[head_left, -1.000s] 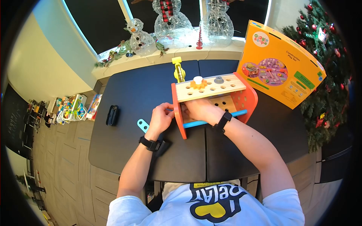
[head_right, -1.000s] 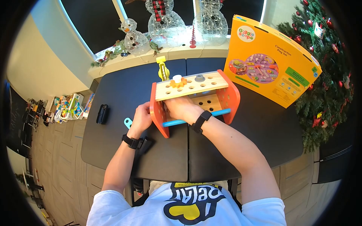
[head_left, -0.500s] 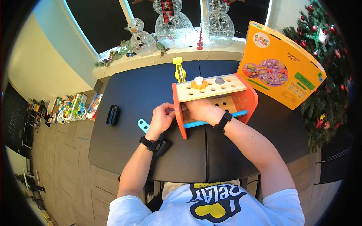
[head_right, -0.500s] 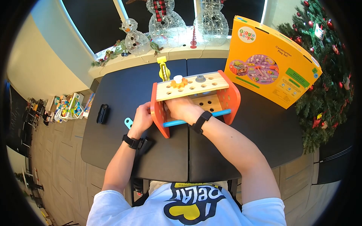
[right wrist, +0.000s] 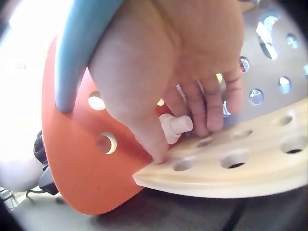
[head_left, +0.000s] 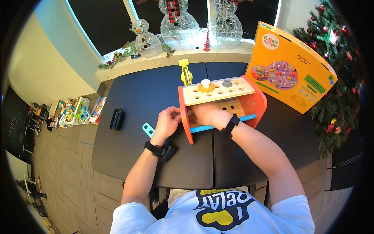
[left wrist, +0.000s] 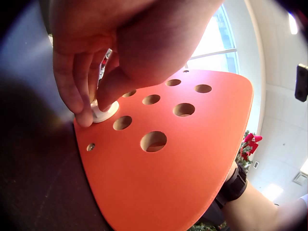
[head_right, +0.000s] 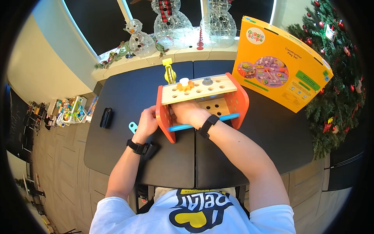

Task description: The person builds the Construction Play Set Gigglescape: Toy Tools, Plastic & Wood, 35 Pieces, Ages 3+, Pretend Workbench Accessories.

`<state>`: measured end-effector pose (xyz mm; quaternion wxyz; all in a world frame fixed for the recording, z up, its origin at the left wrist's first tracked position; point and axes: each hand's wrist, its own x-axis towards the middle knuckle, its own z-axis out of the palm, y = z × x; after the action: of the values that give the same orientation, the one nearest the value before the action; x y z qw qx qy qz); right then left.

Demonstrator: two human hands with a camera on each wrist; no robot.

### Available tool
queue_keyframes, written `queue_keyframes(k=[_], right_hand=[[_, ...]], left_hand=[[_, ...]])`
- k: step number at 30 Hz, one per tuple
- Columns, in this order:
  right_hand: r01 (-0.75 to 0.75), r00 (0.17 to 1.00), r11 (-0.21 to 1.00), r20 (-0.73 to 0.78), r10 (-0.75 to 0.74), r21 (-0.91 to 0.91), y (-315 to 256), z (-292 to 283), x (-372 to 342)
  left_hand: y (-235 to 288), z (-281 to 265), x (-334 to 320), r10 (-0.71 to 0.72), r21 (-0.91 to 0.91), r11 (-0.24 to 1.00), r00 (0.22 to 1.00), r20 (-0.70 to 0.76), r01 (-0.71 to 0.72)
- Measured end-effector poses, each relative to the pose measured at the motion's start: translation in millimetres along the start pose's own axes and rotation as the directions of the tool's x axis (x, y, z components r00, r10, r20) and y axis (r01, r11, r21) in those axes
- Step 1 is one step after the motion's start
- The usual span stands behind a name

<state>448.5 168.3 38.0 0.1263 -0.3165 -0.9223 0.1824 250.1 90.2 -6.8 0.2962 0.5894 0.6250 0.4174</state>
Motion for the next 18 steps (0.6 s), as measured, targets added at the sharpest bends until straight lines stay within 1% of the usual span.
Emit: queue_keyframes(k=[1,4,7,10,13,16,18], right_hand=[[0.023,0.998,1.000,-0.051,-0.023,-0.001,-0.6,-0.9,-0.7],[0.025,0.998,0.999,-0.061,-0.023,0.023,5.4,5.2,-0.4],[0.011,1.000,1.000,-0.024,-0.010,0.025,8.8,10.6,3.3],[0.040,0.999,0.996,0.008,-0.040,0.081,6.5,7.8,3.0],[-0.011,0.998,0.999,0.069,0.007,0.044,2.1,4.0,3.6],[0.002,1.000,0.999,-0.021,-0.001,0.054,-1.7,-0.6,0.1],[0.033,0.998,0.999,-0.062,-0.031,0.025,1.2,2.1,-0.9]], left_hand=[[-0.7,0.0,0.5,-0.001,0.004,1.000,1.000,0.002,0.001],[-3.0,0.0,0.4,-0.006,0.013,1.000,1.000,0.006,0.006],[-5.3,0.8,1.7,-0.009,0.013,1.000,1.000,0.009,0.009],[-4.2,-0.3,0.7,-0.016,0.006,1.000,1.000,0.014,0.016],[-1.5,0.3,-0.3,-0.010,-0.007,1.000,1.000,0.004,0.010],[-1.3,1.0,-0.3,-0.008,-0.001,1.000,1.000,-0.003,0.008],[-1.7,0.7,0.7,-0.011,0.008,1.000,1.000,-0.002,0.011]])
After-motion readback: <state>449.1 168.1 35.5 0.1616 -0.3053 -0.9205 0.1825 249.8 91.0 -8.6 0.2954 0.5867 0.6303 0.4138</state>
